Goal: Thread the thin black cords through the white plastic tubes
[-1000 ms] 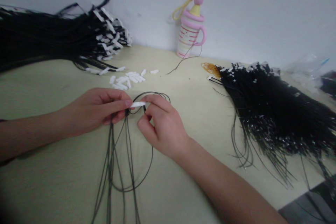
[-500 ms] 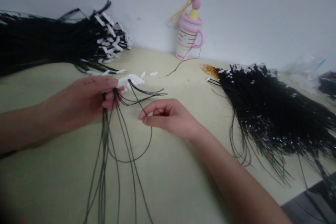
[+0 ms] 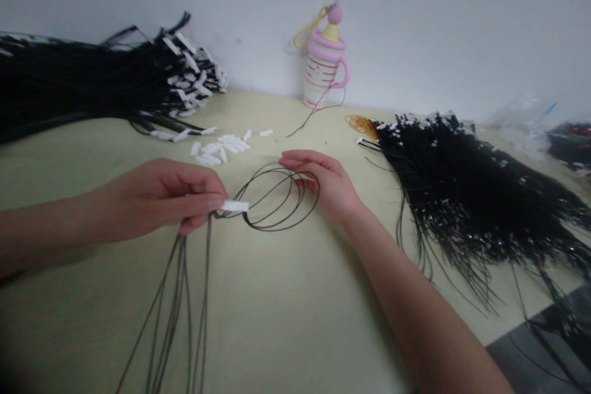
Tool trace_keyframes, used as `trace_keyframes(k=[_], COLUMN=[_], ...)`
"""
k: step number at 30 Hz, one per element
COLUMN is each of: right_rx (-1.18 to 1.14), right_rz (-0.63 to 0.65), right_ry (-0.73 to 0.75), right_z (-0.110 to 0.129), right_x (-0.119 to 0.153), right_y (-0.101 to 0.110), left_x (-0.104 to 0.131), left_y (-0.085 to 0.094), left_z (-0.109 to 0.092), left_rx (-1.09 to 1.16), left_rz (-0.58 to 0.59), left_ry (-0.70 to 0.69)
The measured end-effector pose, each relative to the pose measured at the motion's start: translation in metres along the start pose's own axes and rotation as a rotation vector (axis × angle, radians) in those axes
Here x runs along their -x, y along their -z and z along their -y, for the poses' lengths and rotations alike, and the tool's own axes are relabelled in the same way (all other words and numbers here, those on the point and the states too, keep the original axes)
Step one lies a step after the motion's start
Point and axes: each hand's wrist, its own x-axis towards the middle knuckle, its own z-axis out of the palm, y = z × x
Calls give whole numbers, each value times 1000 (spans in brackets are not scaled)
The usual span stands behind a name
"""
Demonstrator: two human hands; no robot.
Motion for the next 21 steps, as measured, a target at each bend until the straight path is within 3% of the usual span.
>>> trace_keyframes(k=[3, 4, 6, 10, 12, 17, 21], right_rx=[292, 364, 466, 587, 594, 566, 346], right_rz=[-266, -308, -258, 129, 230, 237, 202], right_ry=[273, 346, 410, 273, 217, 187, -43], right_z=[-1, 0, 4, 9, 7, -2, 3], right_x=[1, 4, 14, 38, 46, 48, 46], right_y=[-1, -5, -18, -51, -64, -72, -71], left_x=[-8, -10, -12, -12, -12, -12, -12], left_y=[-3, -4, -5, -5, -4, -5, -7], left_z=[13, 16, 21, 25, 26, 26, 24], left_rx=[-70, -73, -68, -74, -70, -8, 68], left_rz=[-124, -156, -186, -220, -226, -222, -283], left_ry=[64, 83, 100, 60, 41, 39, 86])
